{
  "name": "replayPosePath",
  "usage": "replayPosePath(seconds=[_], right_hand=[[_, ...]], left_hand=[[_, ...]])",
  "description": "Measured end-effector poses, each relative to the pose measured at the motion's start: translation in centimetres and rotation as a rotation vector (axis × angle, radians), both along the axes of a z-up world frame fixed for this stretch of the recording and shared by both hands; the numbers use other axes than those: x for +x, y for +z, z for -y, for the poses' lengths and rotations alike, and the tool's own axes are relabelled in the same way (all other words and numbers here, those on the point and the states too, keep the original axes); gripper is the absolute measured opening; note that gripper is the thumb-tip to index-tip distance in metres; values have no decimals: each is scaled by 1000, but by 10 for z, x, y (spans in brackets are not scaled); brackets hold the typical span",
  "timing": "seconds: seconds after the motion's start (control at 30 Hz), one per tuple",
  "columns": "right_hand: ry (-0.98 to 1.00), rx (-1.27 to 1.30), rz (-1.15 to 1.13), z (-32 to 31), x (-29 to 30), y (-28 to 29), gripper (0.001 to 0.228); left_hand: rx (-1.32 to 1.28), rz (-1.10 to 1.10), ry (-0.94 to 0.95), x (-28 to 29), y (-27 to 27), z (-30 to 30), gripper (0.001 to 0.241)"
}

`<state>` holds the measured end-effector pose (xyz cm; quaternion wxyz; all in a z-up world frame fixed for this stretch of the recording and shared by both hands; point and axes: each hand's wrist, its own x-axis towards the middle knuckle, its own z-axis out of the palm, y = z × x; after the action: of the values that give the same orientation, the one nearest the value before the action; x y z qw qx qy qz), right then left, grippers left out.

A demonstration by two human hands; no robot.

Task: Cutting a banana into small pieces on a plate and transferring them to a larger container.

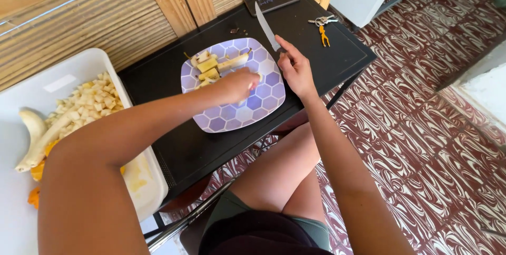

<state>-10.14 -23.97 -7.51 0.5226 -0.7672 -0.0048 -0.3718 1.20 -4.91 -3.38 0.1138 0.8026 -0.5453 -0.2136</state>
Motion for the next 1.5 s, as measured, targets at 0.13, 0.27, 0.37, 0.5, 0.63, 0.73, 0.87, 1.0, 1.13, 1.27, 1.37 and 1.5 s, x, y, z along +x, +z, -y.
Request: replayPosePath(seconds=[0.13,0.27,0.37,0.5,0.63,0.73,0.87,1.0,1.13,1.27,1.37,1.5], right_hand=[[16,17,-8,7,4,-7,49],[27,49,-16,8,3,-9,49],[102,102,-37,-3,-2,0,47],[183,157,-55,-6,-6,5,42],[227,176,-63,-10,-8,10,41],[217,154,-70,-12,-11,12,40],[188,154,-119,-16,-13,17,42],[166,160,-154,-15,-14,17,42],[141,206,-189,-15,-10,17,43],[152,205,-163,-15,-8,13,43],[147,195,-116,-10,-4,3,43],[152,170,-106,-8,-7,7,44]], left_hand=[[-25,-45,91,4,64,-24,12],[-166,-166,144,24,92,-58,11],[-44,-163,324,19,146,-108,10],[-27,-235,593,34,182,-202,21],[66,-56,808,55,185,-272,31],[269,201,832,72,179,-307,55],[214,272,924,96,167,-331,71],[178,296,1001,112,158,-340,57],[104,288,1027,120,156,-345,53],[-6,356,921,118,155,-343,27],[-107,383,820,108,152,-324,29],[-326,338,422,99,116,-256,22]])
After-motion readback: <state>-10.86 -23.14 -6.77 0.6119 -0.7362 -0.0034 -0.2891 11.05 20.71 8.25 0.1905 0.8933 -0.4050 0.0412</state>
